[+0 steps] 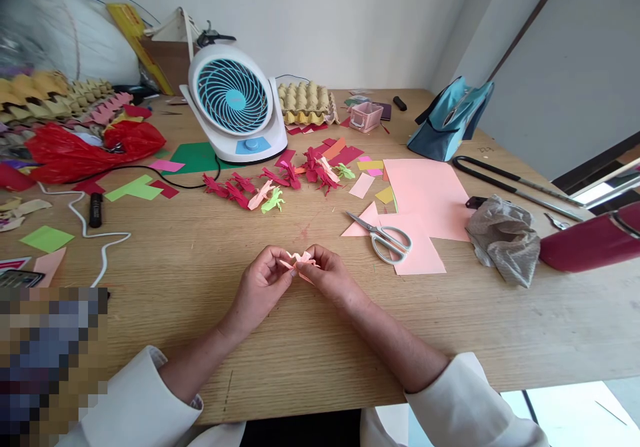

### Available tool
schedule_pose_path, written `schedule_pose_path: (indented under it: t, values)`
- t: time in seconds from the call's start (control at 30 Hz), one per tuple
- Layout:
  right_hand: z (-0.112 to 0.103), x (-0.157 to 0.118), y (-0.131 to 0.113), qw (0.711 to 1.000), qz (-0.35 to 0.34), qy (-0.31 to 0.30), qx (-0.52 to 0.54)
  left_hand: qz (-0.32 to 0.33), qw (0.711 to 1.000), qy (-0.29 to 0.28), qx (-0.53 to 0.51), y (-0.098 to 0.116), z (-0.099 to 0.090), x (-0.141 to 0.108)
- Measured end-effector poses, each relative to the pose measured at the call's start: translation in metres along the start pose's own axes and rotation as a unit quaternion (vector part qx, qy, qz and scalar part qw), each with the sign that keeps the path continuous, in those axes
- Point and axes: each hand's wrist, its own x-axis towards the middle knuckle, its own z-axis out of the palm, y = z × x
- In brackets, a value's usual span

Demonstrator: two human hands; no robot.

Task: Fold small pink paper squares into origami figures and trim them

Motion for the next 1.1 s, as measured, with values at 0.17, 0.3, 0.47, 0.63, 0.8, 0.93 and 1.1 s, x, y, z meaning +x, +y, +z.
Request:
schedule_pose_path:
  t: [0.17, 0.3, 0.47, 0.63, 0.8, 0.93, 1.1]
  values:
    - [0.0002, -0.0001, 0.0006, 1.0, -0.01, -0.001, -0.008, 0.014, 0.999, 0.001, 0.042, 0.0031, -0.0032, 0.0009]
    - [-0.0004, 0.0001, 0.0009, 1.0, -0.018, -0.004, -0.016, -0.007, 1.0, 0.001, 0.018, 0.0011, -0.004, 0.0025]
    - [-0.0001, -0.0003, -0.0004, 1.0, -0.013, -0.01, -0.022, -0.03, 1.0, -0.009, -0.002, -0.0032, -0.005, 0.003]
    - [0.0015, -0.001, -0.0024, 1.0, 0.003, -0.002, -0.01, -0.011, 1.0, -0.01, 0.011, -0.0012, -0.0049, 0.0039]
    - [0.0015, -0.0012, -0.0027, 1.0, 0.006, -0.005, 0.004, -0.004, 1.0, -0.011, -0.001, 0.0003, -0.0025, 0.0042]
    - [0.0002, -0.0008, -0.0019, 1.0, 0.008, -0.004, 0.002, -0.037, 0.997, -0.031, -0.056, -0.0019, -0.002, 0.005]
    - [-0.0021, 0.0006, 0.0003, 1.0, 0.004, -0.012, -0.022, -0.026, 0.998, -0.053, -0.034, -0.0008, -0.0054, 0.0058]
